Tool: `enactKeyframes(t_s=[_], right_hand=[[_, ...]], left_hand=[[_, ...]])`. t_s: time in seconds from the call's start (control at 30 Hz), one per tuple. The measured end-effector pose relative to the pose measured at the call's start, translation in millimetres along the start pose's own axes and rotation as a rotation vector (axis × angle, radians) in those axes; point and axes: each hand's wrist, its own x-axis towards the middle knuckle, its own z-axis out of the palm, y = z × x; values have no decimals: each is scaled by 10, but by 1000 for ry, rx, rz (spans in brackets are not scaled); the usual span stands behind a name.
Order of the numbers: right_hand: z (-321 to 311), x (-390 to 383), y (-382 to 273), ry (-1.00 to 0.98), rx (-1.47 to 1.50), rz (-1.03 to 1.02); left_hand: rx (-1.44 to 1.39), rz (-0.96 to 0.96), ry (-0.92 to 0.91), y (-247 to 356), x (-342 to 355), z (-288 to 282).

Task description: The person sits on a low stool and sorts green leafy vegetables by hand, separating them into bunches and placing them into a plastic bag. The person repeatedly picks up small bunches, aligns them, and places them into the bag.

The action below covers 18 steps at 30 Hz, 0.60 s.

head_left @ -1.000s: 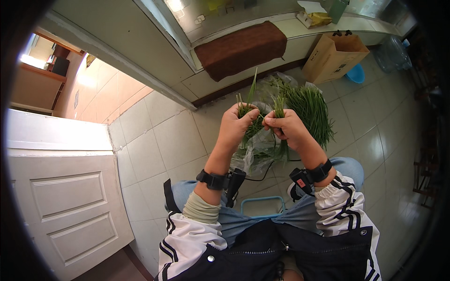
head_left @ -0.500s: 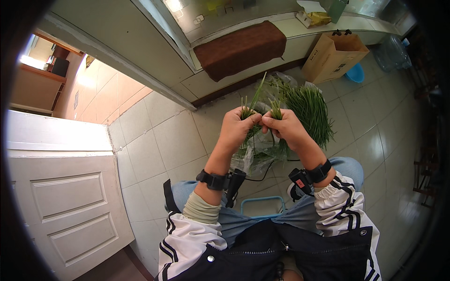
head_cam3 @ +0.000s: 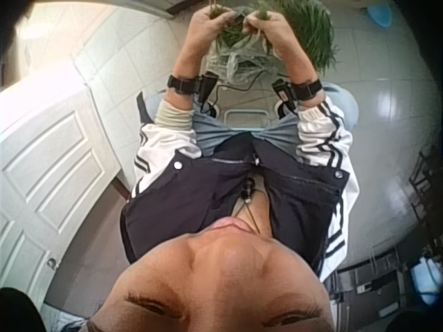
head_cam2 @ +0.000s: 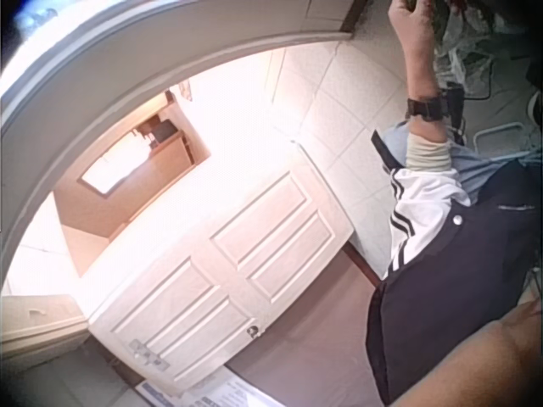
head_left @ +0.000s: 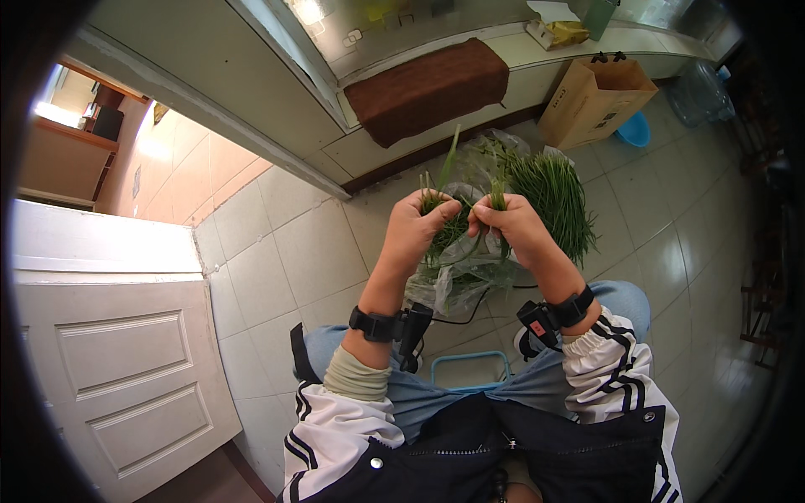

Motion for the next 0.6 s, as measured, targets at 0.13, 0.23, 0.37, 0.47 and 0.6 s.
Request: enactKeyframes(t_s=[0.13, 0.23, 0.37, 0.47, 0.6], right_hand=[[20, 20, 62, -5, -119, -23], [26, 10, 76, -10, -172, -56], [-2, -3, 80, 59, -256, -51], [-33, 27, 86, 169, -316, -139], [-29, 23, 50, 257, -89, -216]], left_hand=[[56, 34, -23, -39, -21, 67], [64, 67, 2, -76, -8, 57], [34, 68, 70, -77, 5, 6], [35, 52, 51, -55, -3, -10], [73, 10, -44, -75, -26, 41]])
